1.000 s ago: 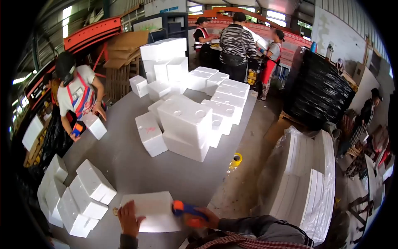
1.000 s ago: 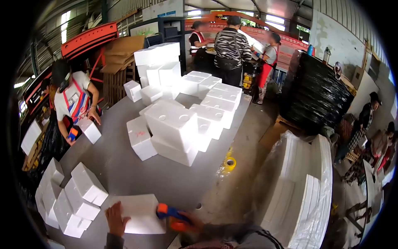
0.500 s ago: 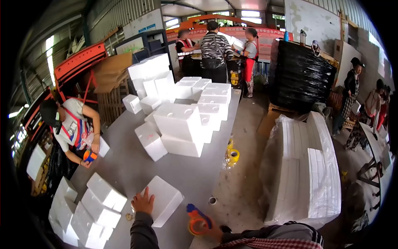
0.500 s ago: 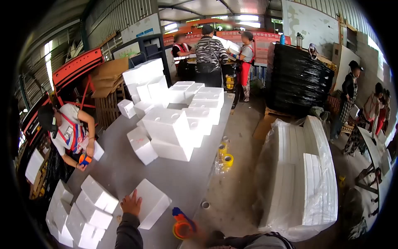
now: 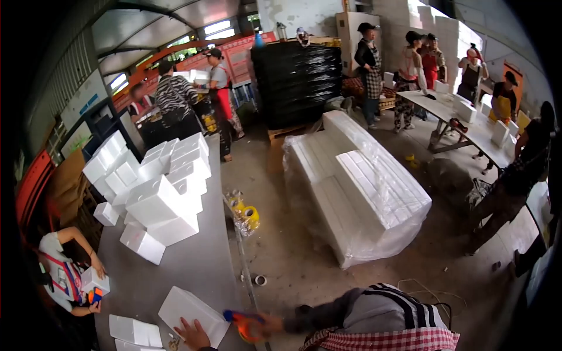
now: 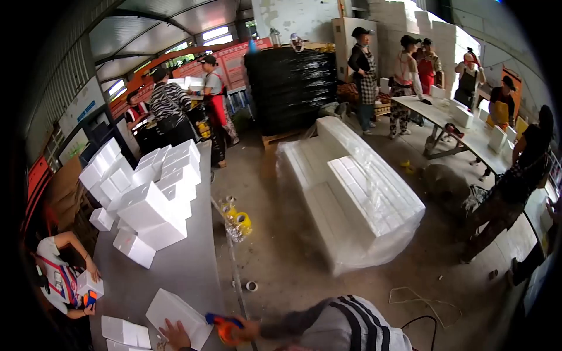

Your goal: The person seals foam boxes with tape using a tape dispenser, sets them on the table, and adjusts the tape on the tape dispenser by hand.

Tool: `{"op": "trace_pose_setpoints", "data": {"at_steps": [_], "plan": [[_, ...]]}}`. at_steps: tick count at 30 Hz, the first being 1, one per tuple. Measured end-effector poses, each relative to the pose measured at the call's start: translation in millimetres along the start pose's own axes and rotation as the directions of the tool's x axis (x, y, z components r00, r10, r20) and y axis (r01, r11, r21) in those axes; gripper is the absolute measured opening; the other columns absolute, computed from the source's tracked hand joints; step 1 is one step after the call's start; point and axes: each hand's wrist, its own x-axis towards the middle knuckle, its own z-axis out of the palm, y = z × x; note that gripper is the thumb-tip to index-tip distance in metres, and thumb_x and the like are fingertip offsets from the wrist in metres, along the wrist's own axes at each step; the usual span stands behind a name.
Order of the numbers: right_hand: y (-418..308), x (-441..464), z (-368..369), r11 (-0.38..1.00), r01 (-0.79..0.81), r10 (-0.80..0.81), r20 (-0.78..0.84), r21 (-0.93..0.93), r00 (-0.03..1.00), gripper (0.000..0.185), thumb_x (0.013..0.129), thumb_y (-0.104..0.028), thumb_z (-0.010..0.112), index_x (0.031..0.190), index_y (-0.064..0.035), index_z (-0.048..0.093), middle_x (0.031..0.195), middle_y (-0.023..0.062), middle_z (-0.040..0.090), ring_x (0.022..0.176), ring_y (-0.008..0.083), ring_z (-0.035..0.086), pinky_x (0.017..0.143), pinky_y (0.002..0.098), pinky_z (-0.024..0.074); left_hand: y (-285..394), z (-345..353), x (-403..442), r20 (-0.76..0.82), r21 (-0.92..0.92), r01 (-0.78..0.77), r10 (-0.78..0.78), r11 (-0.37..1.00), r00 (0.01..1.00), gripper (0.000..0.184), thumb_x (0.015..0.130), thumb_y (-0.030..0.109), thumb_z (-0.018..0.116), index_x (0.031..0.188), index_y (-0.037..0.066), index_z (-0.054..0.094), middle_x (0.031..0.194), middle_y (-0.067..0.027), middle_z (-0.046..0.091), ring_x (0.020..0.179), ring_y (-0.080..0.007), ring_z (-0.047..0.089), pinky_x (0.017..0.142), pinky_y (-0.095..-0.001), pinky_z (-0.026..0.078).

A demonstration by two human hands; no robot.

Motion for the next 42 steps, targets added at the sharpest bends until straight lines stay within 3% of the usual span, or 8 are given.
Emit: {"op": "trace_pose_setpoints", "data": {"at_steps": [9, 14, 22, 24, 30, 34, 36, 42], "plan": [[-1.5, 54.5, -14.0, 0.977, -0.215, 0.206, -0.248, -0.009, 0.947, 0.076, 0.07, -0.032, 0.065, 0.134, -0.0112, 0.028, 0.108, 0.0127, 0.056, 0.094, 0.0253, 0.056, 0.081, 0.0348, 0.0451, 23.2, 0.8, -14.8, 0.118, 0.108, -0.251, 0.238, 0.962, 0.964, 0.063, 0.086, 0.055, 0.035, 0.121, 0.004, 0.048, 0.123, -0.0219, 0.045, 0.101, -0.0376, 0.052, 0.081, -0.0483, 0.044], [-43.0, 4.7, -28.2, 0.923, -0.38, 0.372, -0.117, -0.062, 0.921, 0.072, 0.073, -0.027, 0.062, 0.133, -0.0082, 0.028, 0.102, 0.0126, 0.057, 0.086, 0.0201, 0.058, 0.074, 0.0316, 0.048, 19.7, 44.0, 23.9, -0.102, 0.276, -0.336, 0.375, 0.901, 0.921, 0.055, 0.087, 0.058, 0.031, 0.134, 0.03, 0.033, 0.138, -0.0068, 0.033, 0.127, -0.0278, 0.029, 0.095, -0.0609, 0.024], [8.4, -45.8, -6.6, 0.968, -0.135, 0.181, 0.21, -0.213, 0.961, 0.061, 0.071, -0.017, 0.065, 0.126, -0.0072, 0.04, 0.113, 0.0078, 0.055, 0.099, 0.0156, 0.053, 0.081, 0.0302, 0.0453, 17.2, 40.1, 19.3, -0.164, 0.241, -0.305, 0.349, 0.921, 0.923, 0.055, 0.085, 0.062, 0.027, 0.134, 0.036, 0.03, 0.139, -0.0048, 0.031, 0.13, -0.0266, 0.025, 0.097, -0.0624, 0.019], [-7.1, -21.0, 13.7, 0.922, 0.355, -0.279, 0.368, -0.156, 0.887, 0.056, 0.073, -0.026, 0.06, 0.123, -0.0068, 0.046, 0.109, 0.0194, 0.053, 0.095, 0.0313, 0.054, 0.08, 0.042, 0.0438, 18.4, 32.3, 20.4, -0.14, 0.196, -0.271, 0.3, 0.942, 0.944, 0.056, 0.085, 0.063, 0.027, 0.134, 0.035, 0.031, 0.14, -0.005, 0.031, 0.129, -0.0262, 0.026, 0.096, -0.062, 0.02], [-93.1, -28.7, -25.2, 0.484, 0.435, -0.099, 0.446, -0.759, 0.889, 0.061, 0.069, -0.024, 0.064, 0.126, -0.016, 0.041, 0.103, 0.0147, 0.056, 0.089, 0.0243, 0.058, 0.075, 0.0363, 0.0474, 22.3, 35.6, 21.6, -0.161, 0.229, -0.247, 0.287, 0.941, 0.944, 0.056, 0.086, 0.062, 0.025, 0.134, 0.033, 0.033, 0.141, -0.0082, 0.029, 0.129, -0.027, 0.028, 0.093, -0.0616, 0.023], [-44.7, 27.4, -40.5, 0.966, 0.035, 0.155, 0.677, -0.258, 0.72, 0.05, 0.069, -0.031, 0.062, 0.117, -0.0195, 0.05, 0.1, 0.0169, 0.057, 0.088, 0.0315, 0.058, 0.074, 0.0423, 0.0471, 15.0, 55.0, 28.4, -0.224, 0.266, -0.282, 0.344, 0.922, 0.912, 0.052, 0.086, 0.044, 0.043, 0.132, 0.019, 0.038, 0.137, -0.0132, 0.033, 0.129, -0.0314, 0.026, 0.096, -0.0548, 0.026], [-71.6, 30.7, 12.6, 0.593, 0.614, 0.195, 0.832, -0.521, 0.519, 0.04, 0.073, -0.031, 0.059, 0.111, -0.0219, 0.056, 0.098, 0.0165, 0.058, 0.089, 0.0352, 0.058, 0.074, 0.0455, 0.0466, -6.8, 84.6, 42.4, -0.46, 0.208, -0.465, 0.505, 0.861, 0.73, 0.047, 0.085, 0.04, 0.045, 0.128, 0.02, 0.044, 0.137, -0.0095, 0.033, 0.129, -0.0275, 0.026, 0.094, -0.0595, 0.021], [-120.9, 53.3, 2.8, 0.762, 0.54, 0.0, 0.833, -0.358, 0.553, 0.054, 0.071, -0.017, 0.067, 0.122, -0.0228, 0.05, 0.116, 0.0165, 0.05, 0.097, 0.0362, 0.053, 0.081, 0.0412, 0.0455, -23.0, 16.7, 11.1, -0.314, -0.756, -0.233, -0.026, 0.612, 0.949, 0.035, 0.087, 0.036, 0.048, 0.114, 0.014, 0.052, 0.11, -0.0067, 0.053, 0.107, -0.0207, 0.047, 0.091, -0.0421, 0.034]]}}
